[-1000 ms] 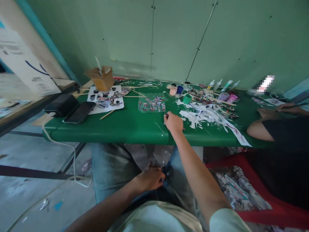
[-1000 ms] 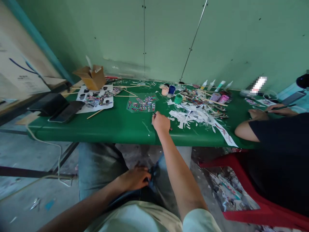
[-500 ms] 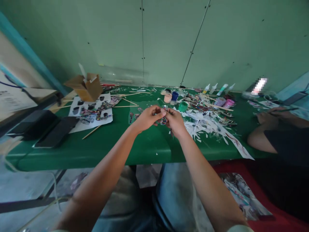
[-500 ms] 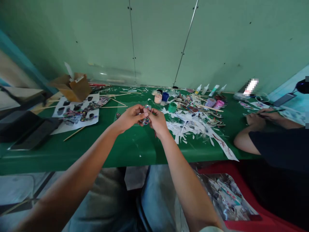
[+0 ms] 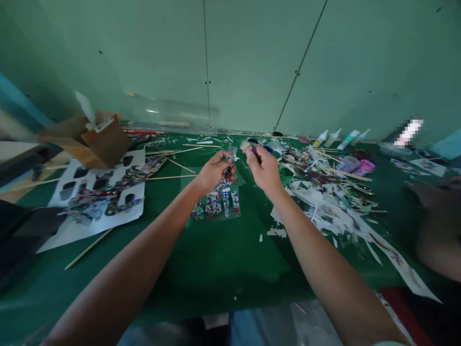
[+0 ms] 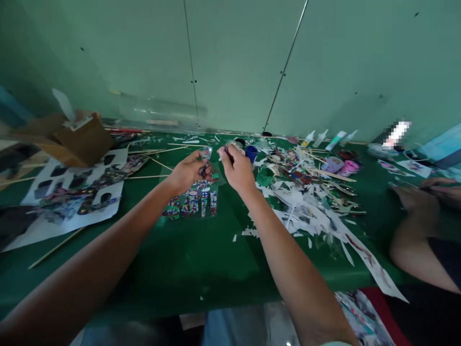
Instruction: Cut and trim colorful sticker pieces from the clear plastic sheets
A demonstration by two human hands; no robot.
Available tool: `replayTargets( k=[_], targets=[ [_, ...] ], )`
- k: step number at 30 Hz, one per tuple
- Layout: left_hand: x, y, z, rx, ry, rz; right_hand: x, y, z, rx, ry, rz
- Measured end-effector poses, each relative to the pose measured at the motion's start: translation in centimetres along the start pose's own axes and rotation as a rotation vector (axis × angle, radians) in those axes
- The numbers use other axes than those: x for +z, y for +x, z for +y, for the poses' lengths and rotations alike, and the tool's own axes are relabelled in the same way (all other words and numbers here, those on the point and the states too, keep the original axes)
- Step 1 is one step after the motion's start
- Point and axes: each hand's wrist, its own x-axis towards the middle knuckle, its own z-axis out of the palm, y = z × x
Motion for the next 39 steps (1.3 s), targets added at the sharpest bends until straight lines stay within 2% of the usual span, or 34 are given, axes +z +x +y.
replayTargets(
  k=[3, 6, 11, 20, 30, 39],
  targets=[
    [0.1, -0.3, -1.0, 0.072, 0.03, 0.064, 1.3, -0.6, 0.2, -0.066, -0.175, 0.021],
    [0.6, -1.5, -1.2, 0.173, 0.125, 0.106, 1.9, -1.9, -0.1, -0.078, -0.202, -0.071],
    [1.3, -2.9, -0.3, 0.167, 0.252, 0.08, 1.4, -2.8, -0.3, -0.207, -0.091, -0.127],
    [1.6, -3.4, -0.1, 0.247, 0.381, 0.08, 1.0, -2.8, -0.7, -0.275, -0.204, -0.179],
    [2.2, -3.9, 0.0, 0.263, 0.423, 0.136, 1.3, -3.2, -1.0, -0.327, -0.192, -0.065],
    [2.3, -3.7, -0.2, 0.279, 0.385, 0.122, 1.3, -3.2, -1.0, -0.278, -0.219, -0.037]
  ],
)
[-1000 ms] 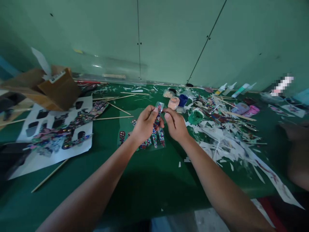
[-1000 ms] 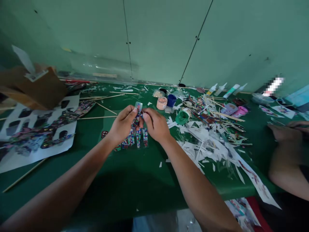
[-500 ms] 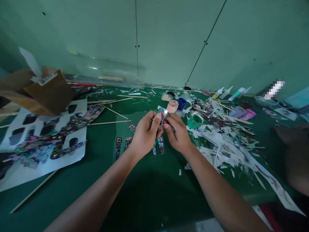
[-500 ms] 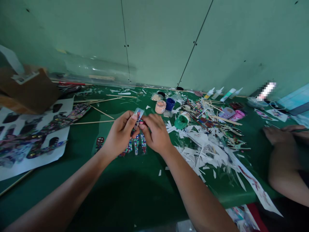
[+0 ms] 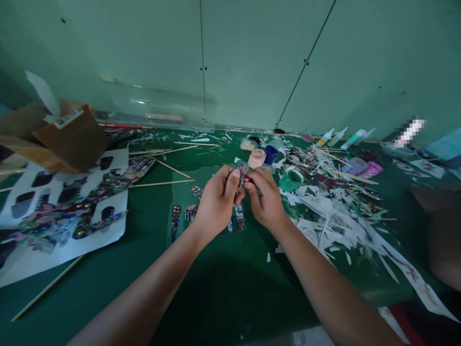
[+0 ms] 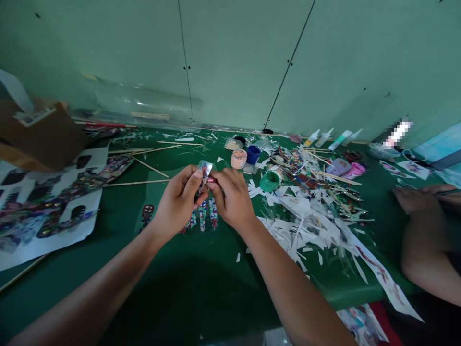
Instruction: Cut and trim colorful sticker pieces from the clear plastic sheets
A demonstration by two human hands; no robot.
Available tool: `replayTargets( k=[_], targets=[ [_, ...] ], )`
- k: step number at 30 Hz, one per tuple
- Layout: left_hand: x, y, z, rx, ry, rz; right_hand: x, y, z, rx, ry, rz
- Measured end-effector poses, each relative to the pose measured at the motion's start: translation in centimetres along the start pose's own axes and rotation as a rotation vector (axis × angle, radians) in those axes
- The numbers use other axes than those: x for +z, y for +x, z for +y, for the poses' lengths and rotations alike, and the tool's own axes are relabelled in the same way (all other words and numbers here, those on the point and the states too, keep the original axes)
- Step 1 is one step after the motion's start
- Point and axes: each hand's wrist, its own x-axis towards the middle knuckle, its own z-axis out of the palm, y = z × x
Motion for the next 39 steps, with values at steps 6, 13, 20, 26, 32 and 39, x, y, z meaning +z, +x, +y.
replayTargets(
  k=[6, 13, 20, 26, 32, 39],
  targets=[
    [0.1, 0.0, 0.0, -0.016, -0.015, -0.006, 0.2, -0.1, -0.2, 0.052, 0.014, 0.034],
    [0.3, 0.0, -0.3, 0.0, -0.043, -0.011, 0.6, -0.1, 0.0, 0.164, 0.107, 0.073],
    [0.5, -0.1, -0.3, 0.013, -0.026, -0.039, 0.4, 0.3, 0.1, 0.306, 0.191, 0.162],
    [0.7, -0.1, -0.3, -0.012, -0.058, -0.013, -0.3, 0.4, 1.2, 0.426, 0.255, 0.196],
    [0.4, 0.1, -0.4, -0.035, -0.104, 0.057, 0.0, -0.1, -0.1, 0.399, 0.368, 0.104],
    [0.5, -0.1, 0.3, -0.059, -0.103, 0.099, -0.2, -0.1, -1.1, 0.216, 0.156, 0.033]
  ],
)
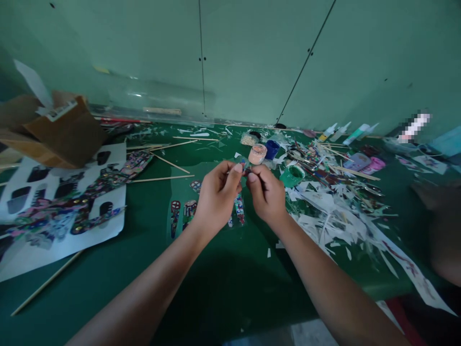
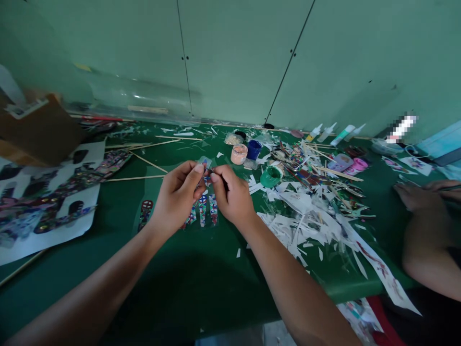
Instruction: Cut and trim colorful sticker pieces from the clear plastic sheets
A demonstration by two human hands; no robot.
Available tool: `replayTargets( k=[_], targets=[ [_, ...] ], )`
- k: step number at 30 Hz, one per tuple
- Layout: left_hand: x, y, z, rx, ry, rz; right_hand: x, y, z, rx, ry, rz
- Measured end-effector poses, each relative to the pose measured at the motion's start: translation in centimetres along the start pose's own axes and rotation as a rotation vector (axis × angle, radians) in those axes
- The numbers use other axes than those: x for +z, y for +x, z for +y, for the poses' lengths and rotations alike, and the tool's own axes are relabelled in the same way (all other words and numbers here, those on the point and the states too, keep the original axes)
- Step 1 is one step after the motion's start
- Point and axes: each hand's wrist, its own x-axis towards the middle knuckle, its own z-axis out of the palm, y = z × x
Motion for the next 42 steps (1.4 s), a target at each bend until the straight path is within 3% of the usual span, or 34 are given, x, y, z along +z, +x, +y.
replayTargets(
  k=[5, 15, 22, 31, 42],
  targets=[
    [0.2, -0.2, -0.1, -0.05, -0.009, -0.015, 0.0, -0.1, -0.1, -0.034, -0.029, 0.044],
    [-0.1, 0.1, 0.2, -0.124, -0.108, 0.014, -0.1, 0.2, 0.9, -0.234, -0.065, -0.035],
    [0.1, -0.2, -0.1, -0.128, -0.197, -0.084, -0.3, 0.5, 1.1, -0.256, -0.075, 0.011],
    [0.3, -0.3, -0.2, -0.141, -0.228, -0.02, -0.5, 0.4, 1.0, -0.286, -0.057, -0.058],
    [0.6, -0.1, -0.1, -0.167, -0.329, -0.014, -0.2, 0.3, 0.9, -0.298, -0.129, 0.027]
  ],
)
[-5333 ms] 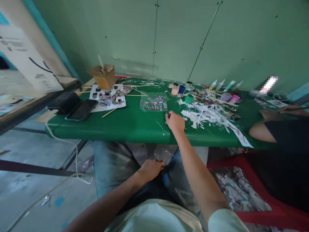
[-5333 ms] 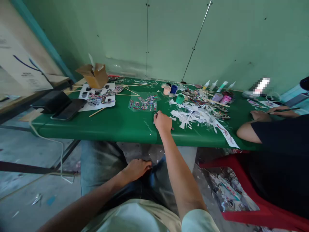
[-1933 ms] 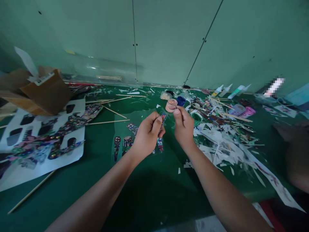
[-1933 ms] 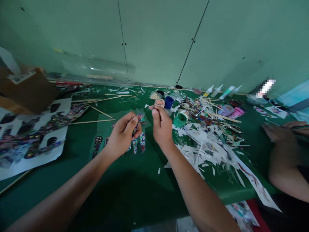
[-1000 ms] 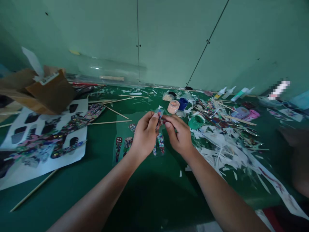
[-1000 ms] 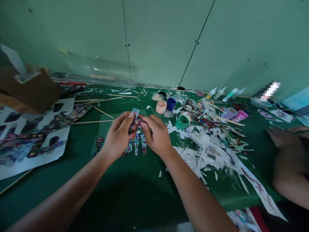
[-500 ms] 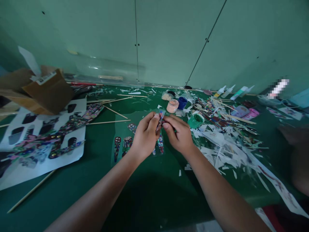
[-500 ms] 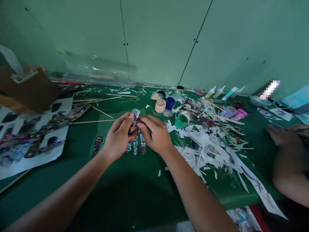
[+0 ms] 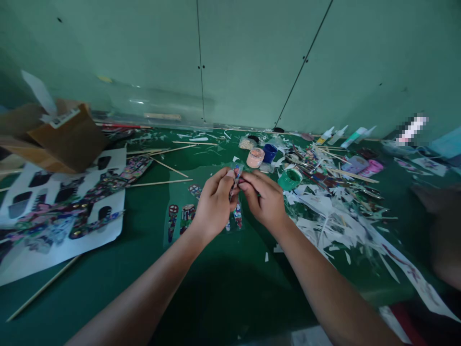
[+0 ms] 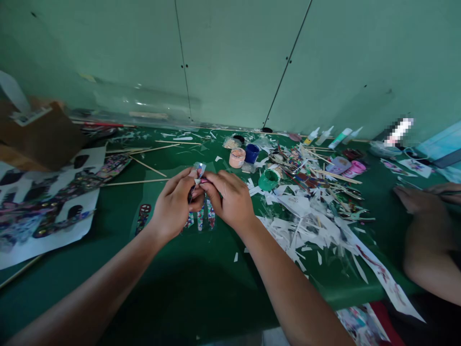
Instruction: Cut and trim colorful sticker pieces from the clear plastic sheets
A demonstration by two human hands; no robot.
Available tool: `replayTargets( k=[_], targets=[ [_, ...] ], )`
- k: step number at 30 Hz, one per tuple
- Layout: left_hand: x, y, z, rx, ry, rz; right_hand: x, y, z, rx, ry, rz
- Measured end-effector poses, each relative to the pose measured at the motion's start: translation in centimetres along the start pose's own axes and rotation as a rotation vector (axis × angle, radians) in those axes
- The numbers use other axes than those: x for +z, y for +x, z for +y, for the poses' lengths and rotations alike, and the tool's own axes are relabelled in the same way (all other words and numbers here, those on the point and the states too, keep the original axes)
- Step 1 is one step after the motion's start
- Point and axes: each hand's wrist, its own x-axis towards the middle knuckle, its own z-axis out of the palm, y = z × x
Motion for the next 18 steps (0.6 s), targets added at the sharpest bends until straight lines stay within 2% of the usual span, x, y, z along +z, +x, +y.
replayTargets(
  k=[7, 18],
  targets=[
    [-0.06, -0.02, -0.16, 0.014, -0.02, -0.023, 0.01, 0.0, -0.04, 0.002, -0.017, 0.028],
    [-0.05, -0.12, -0.27, -0.011, 0.008, -0.069, 0.05, 0.05, 0.16, 0.084, -0.029, 0.086]
  ],
)
